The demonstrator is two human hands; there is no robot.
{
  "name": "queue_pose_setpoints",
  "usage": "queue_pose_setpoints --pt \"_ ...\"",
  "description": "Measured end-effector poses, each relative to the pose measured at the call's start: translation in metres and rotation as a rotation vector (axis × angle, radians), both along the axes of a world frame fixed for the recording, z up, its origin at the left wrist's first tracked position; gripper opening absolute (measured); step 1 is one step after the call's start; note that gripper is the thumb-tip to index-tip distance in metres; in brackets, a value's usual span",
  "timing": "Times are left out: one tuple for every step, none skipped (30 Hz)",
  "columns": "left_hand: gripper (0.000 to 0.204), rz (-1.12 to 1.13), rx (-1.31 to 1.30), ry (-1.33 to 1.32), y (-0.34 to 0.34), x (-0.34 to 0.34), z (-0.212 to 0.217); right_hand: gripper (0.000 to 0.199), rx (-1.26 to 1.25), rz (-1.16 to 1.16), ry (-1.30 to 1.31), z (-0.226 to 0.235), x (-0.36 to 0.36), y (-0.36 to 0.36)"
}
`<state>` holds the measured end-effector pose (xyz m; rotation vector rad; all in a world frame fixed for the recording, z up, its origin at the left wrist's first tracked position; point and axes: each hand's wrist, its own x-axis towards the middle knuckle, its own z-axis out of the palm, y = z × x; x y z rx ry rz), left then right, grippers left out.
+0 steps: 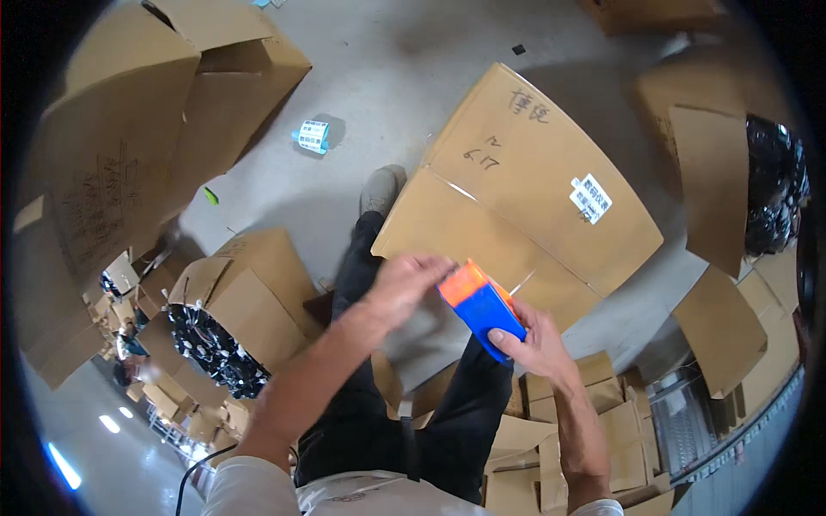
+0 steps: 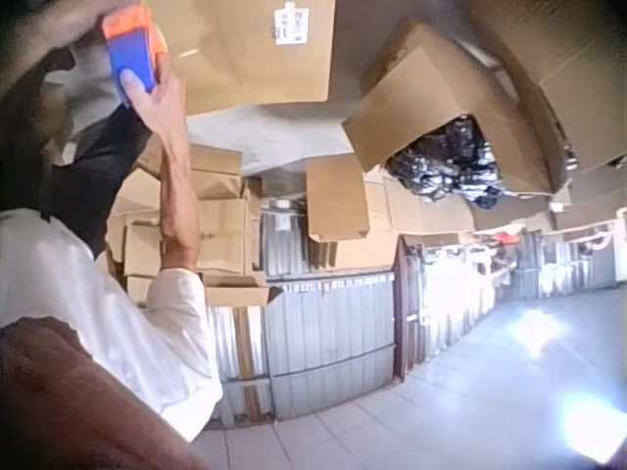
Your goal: The person packs black bags into cardboard boxes and seals the boxes with a tape dispenser.
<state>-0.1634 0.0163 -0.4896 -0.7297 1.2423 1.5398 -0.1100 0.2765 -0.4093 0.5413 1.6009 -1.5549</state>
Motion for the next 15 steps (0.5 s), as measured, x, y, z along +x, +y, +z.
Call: queue_pose_setpoints --pt "0.021 -0.056 -0.082 0.048 -0.017 -0.028 -0.006 0.048 0.033 0.040 0.014 0.010 -0.029 -0.010" --pt "0.020 0.090 -0.167 0.206 -0.033 -0.054 -0.016 0.049 0.055 0.075 0.039 0.013 -0.055 -0.020" --pt "0.021 0.106 -0.266 0.234 -0.033 -0.087 -0.024 0.047 0.152 0.117 -0.002 0.007 -0.065 -0.019" --pt "0.024 0.099 -0.432 0.356 -0.052 -0.113 -0.044 0.047 0.157 0.128 -0.001 0.001 -0.079 -0.024" --pt "0.026 0.036 -0.654 0.397 -0.060 -0.139 -0.062 0.046 0.208 0.150 0.023 -0.006 -0.092 -0.029" --pt "0.025 0.101 -0.556 0.456 -0.075 -0.159 -0.090 0.045 0.254 0.169 0.052 -0.012 -0.105 -0.035" --pt "0.025 0.157 -0.459 0.506 -0.084 -0.169 -0.120 0.047 0.282 0.134 0.110 -0.021 -0.113 -0.041" --pt "0.025 0.131 -0.515 0.454 -0.072 -0.172 -0.145 0.047 0.290 0.140 0.096 -0.028 -0.122 -0.043" --pt "0.025 0.104 -0.571 0.410 -0.056 -0.175 -0.168 0.049 0.362 0.213 0.051 -0.032 -0.135 -0.043" --pt "0.039 -0.091 -0.601 0.392 -0.068 -0.173 -0.201 0.052 0.390 0.278 0.024 -0.039 -0.147 -0.054" --pt "0.053 -0.291 -0.628 0.359 -0.081 -0.167 -0.228 0.054 0.400 0.333 0.076 -0.049 -0.150 -0.062" --pt "0.053 -0.298 -0.621 0.350 -0.066 -0.163 -0.243 0.054 0.402 0.331 0.063 -0.050 -0.145 -0.058" --pt "0.067 -0.401 -0.704 0.223 -0.052 -0.160 -0.252 0.054 0.388 0.308 0.108 -0.048 -0.140 -0.055" --pt "0.082 -0.511 -0.755 0.093 -0.025 -0.149 -0.259 0.053 0.400 0.285 0.140 -0.041 -0.131 -0.043" --pt "0.099 -0.503 -0.717 0.154 -0.033 -0.142 -0.253 0.054 0.425 0.350 0.124 -0.035 -0.121 -0.032"
